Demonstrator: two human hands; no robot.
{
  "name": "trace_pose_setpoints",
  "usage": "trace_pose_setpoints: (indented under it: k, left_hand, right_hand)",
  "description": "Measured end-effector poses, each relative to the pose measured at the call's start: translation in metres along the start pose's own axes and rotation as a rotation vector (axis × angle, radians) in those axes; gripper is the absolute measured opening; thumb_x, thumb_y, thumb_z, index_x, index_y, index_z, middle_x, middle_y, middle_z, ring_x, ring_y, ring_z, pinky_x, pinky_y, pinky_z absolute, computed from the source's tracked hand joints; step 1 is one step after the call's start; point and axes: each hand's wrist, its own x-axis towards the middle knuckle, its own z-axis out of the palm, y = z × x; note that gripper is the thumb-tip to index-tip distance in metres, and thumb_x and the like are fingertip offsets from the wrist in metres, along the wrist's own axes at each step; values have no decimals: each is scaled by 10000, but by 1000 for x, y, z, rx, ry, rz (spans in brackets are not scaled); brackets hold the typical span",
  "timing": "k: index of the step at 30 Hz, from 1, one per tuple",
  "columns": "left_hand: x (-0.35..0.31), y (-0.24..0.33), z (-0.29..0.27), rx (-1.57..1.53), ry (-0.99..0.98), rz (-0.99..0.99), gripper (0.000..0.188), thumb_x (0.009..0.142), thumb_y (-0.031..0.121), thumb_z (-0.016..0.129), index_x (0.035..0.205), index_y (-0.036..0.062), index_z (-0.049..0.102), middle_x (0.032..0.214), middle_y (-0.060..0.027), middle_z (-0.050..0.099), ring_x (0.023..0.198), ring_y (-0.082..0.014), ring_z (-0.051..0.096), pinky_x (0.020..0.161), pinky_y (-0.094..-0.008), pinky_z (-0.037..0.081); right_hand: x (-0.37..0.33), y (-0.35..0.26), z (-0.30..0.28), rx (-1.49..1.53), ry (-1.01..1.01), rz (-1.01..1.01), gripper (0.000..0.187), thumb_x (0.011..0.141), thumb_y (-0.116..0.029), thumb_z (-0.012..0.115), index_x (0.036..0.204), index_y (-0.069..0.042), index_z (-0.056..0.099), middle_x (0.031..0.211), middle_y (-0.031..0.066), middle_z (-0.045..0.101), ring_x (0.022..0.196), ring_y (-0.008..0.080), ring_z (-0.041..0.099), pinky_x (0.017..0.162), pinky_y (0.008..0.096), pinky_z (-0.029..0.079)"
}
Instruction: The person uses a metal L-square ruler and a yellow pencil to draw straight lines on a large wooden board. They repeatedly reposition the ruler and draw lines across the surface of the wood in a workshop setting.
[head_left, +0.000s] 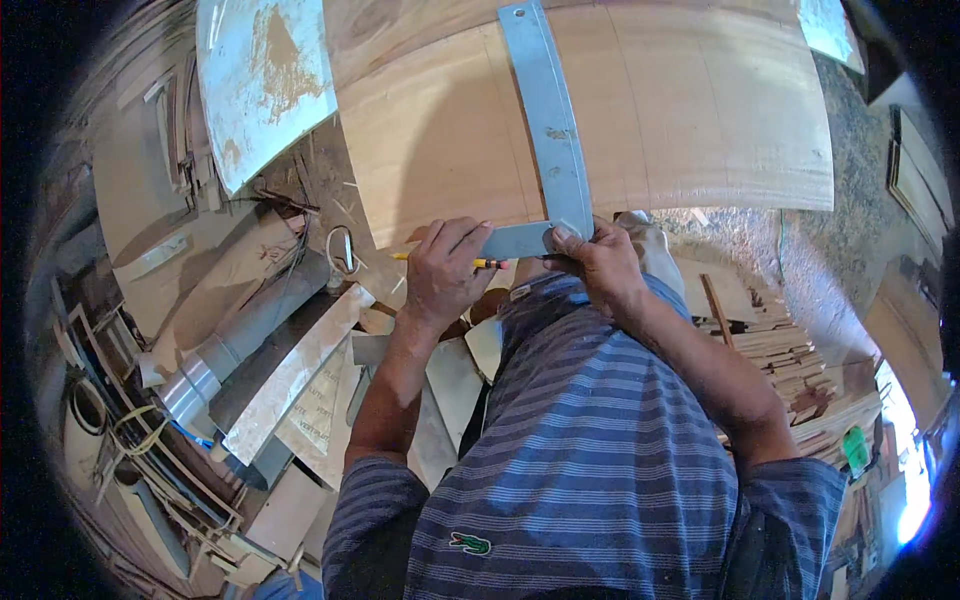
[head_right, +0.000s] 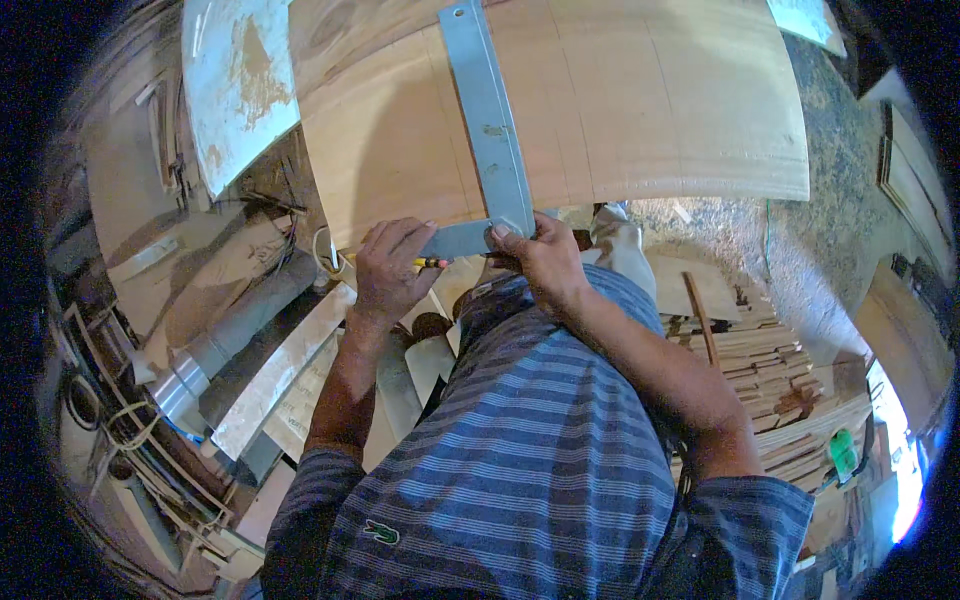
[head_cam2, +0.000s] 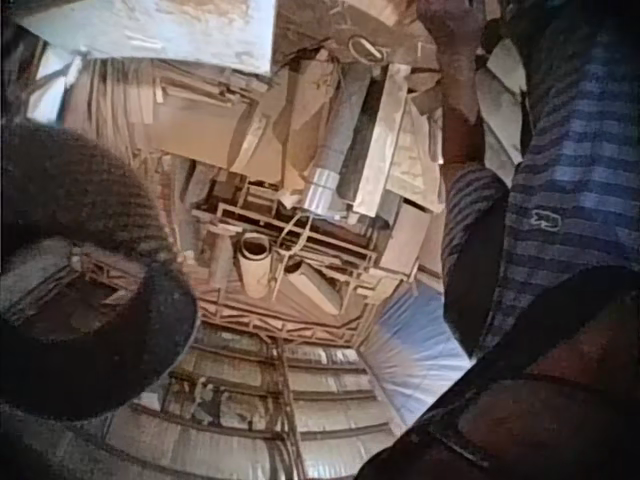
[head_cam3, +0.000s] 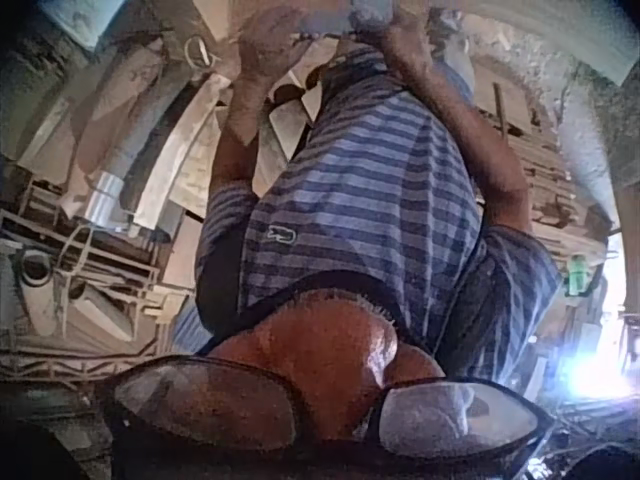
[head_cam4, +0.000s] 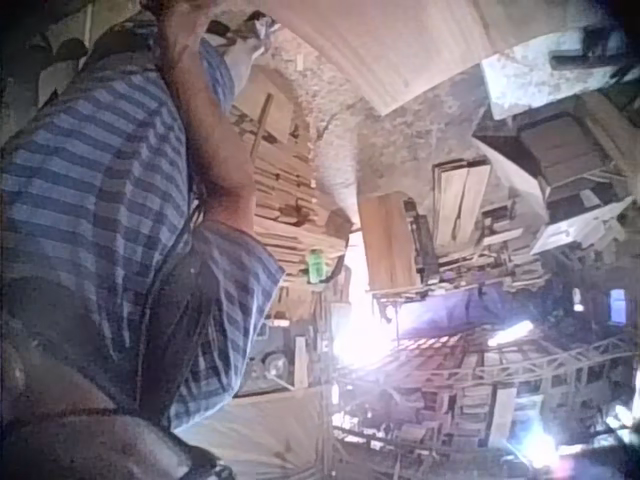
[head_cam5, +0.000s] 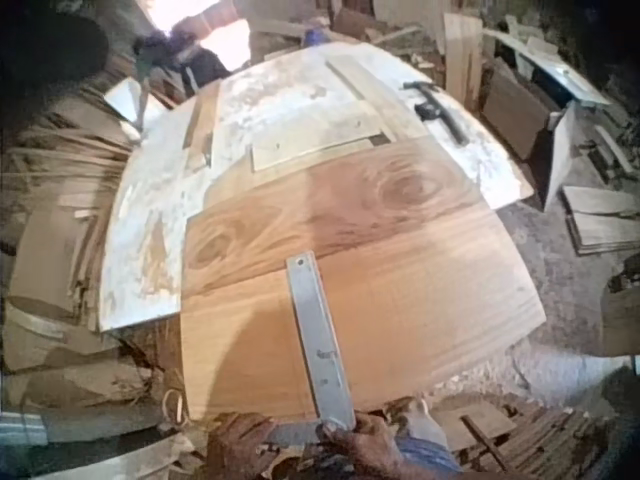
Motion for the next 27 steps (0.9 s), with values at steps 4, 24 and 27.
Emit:
trace_pose_setpoints:
  k: [4,24,27]
  left_hand:
    - [0,-2,1,-8,9,-15,541,611,212,879,1096,46,706,1012,-113,670,930,-313,644,816,-429,530]
    - [-2,1,-2,-1,4,-30,421,666,111,807,1061,11,702,964,-97,632,933,-278,615,789,-386,546]
    - [0,2,-2,18,13,-34,451,655,144,825,1070,22,699,983,-105,637,938,-291,621,798,-402,543]
  right_hand:
    - [1,-1,0,11,-11,-14,256,944,-123,697,1095,71,626,941,119,697,789,189,682,724,327,584]
    - [-2,-4,3,-33,10,7,252,953,-121,685,1112,63,617,988,123,662,821,198,666,722,319,614]
    - [-2,-7,3,-7,-5,39,191,968,-109,665,1097,25,618,1018,122,658,895,219,669,767,357,619]
